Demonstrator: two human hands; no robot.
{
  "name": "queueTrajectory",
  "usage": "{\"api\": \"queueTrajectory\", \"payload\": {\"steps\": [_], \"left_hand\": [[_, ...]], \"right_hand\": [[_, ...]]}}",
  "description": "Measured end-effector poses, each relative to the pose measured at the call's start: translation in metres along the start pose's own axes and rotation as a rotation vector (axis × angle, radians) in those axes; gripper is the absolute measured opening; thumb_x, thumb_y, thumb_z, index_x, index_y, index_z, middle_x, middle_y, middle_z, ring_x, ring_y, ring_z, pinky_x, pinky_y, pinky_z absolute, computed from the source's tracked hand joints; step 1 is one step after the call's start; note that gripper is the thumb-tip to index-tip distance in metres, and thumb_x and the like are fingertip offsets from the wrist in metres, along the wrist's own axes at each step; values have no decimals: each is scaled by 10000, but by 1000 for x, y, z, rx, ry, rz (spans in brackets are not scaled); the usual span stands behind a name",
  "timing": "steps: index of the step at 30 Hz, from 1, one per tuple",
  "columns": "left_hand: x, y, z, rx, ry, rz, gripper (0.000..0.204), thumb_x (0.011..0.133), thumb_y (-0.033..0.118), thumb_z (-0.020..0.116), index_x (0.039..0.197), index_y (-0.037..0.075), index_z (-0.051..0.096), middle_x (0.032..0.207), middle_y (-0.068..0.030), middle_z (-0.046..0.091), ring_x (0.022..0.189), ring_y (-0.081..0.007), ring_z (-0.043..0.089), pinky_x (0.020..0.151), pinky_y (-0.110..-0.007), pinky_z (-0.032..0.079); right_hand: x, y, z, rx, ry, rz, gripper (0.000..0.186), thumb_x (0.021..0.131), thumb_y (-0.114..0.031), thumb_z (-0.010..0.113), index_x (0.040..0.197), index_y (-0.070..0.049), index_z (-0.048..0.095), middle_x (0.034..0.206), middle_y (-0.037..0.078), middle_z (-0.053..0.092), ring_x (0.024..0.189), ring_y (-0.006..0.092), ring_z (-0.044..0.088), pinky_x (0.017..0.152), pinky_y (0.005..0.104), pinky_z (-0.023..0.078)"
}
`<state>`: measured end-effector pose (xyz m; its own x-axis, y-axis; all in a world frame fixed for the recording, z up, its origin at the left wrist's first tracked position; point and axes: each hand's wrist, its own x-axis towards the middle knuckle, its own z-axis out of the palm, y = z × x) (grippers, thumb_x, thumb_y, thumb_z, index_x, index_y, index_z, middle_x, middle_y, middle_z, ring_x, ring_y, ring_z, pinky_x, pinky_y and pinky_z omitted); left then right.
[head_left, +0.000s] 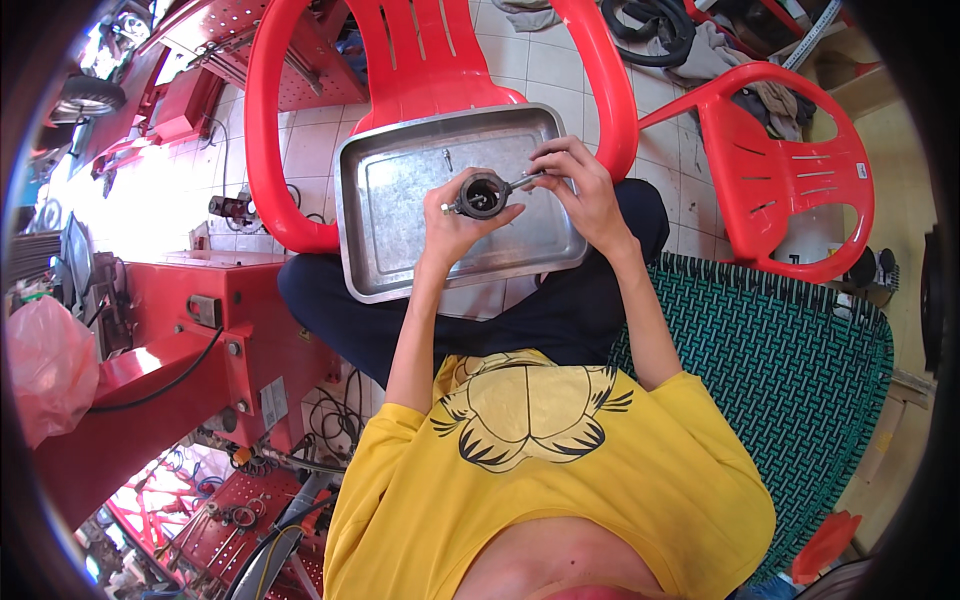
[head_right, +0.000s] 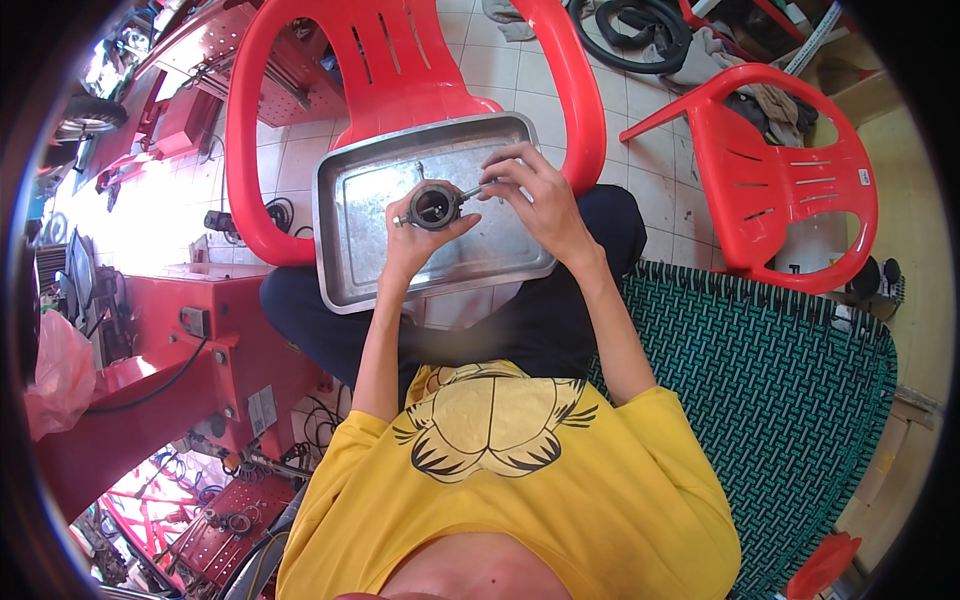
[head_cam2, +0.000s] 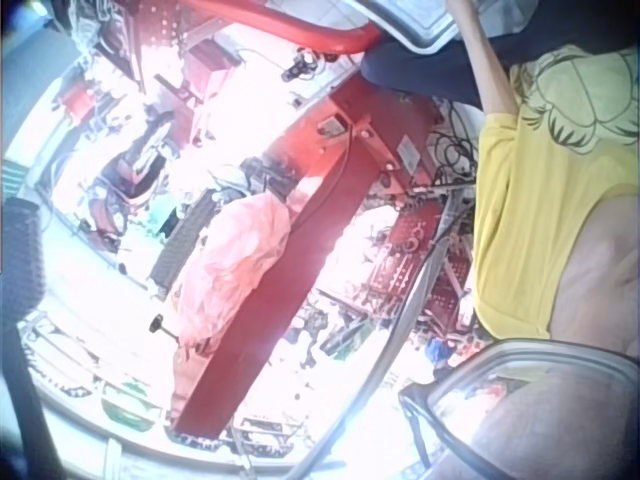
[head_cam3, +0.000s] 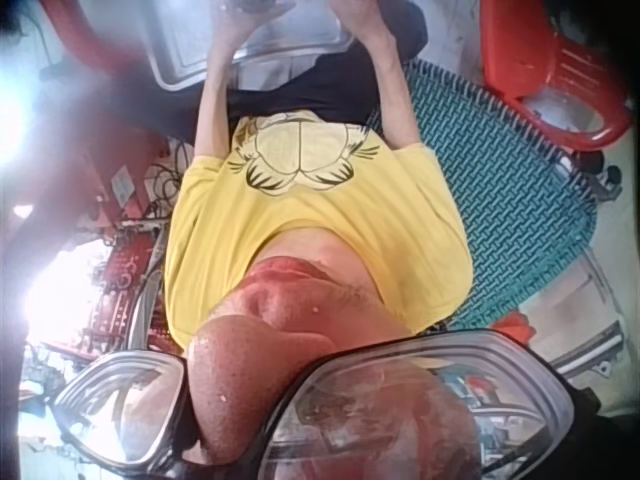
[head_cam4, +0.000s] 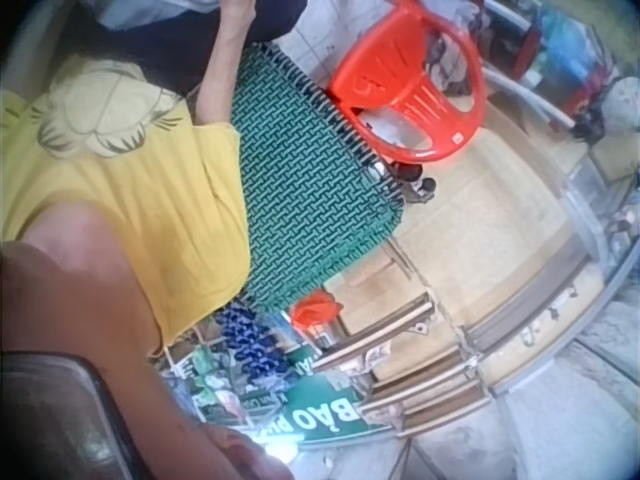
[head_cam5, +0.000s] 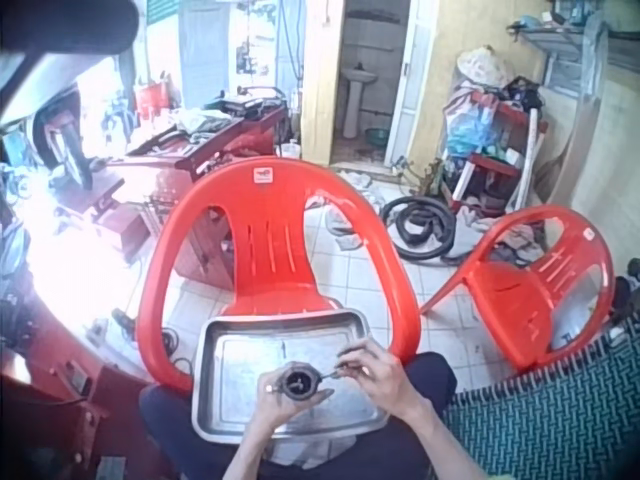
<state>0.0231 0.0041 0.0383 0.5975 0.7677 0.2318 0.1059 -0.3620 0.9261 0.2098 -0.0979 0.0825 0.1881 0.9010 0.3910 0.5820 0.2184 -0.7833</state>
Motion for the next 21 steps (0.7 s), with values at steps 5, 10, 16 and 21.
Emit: {"api": "queueTrajectory", "payload": {"steps": [5,10,16,21], "left_hand": [[0,-4,1,-15,14,0,391,689,189,961,957,46,715,798,-39,727,717,-106,669,721,-280,561],[1,-3,0,-35,14,0,381,695,187,958,951,46,713,785,-35,720,710,-104,660,716,-278,557],[-1,-7,-3,-59,15,-13,359,712,160,948,957,43,713,801,-24,731,723,-80,653,721,-265,553],[-1,-11,-4,-143,42,-27,347,715,153,948,952,49,717,812,-15,740,724,-69,651,720,-257,557]], "right_hand": [[-1,1,2,88,-35,182,155,1027,-168,614,1051,-25,670,876,105,681,863,235,743,773,331,555],[3,3,-3,-3,-183,353,304,1070,-316,547,1093,-29,644,766,122,679,814,255,744,741,344,531],[0,-2,6,82,-114,224,187,1003,-157,646,1120,-13,626,898,142,702,783,229,747,727,340,534],[-4,0,7,127,-114,201,184,965,-101,692,1115,-12,633,937,121,718,776,200,744,719,326,536]]}}
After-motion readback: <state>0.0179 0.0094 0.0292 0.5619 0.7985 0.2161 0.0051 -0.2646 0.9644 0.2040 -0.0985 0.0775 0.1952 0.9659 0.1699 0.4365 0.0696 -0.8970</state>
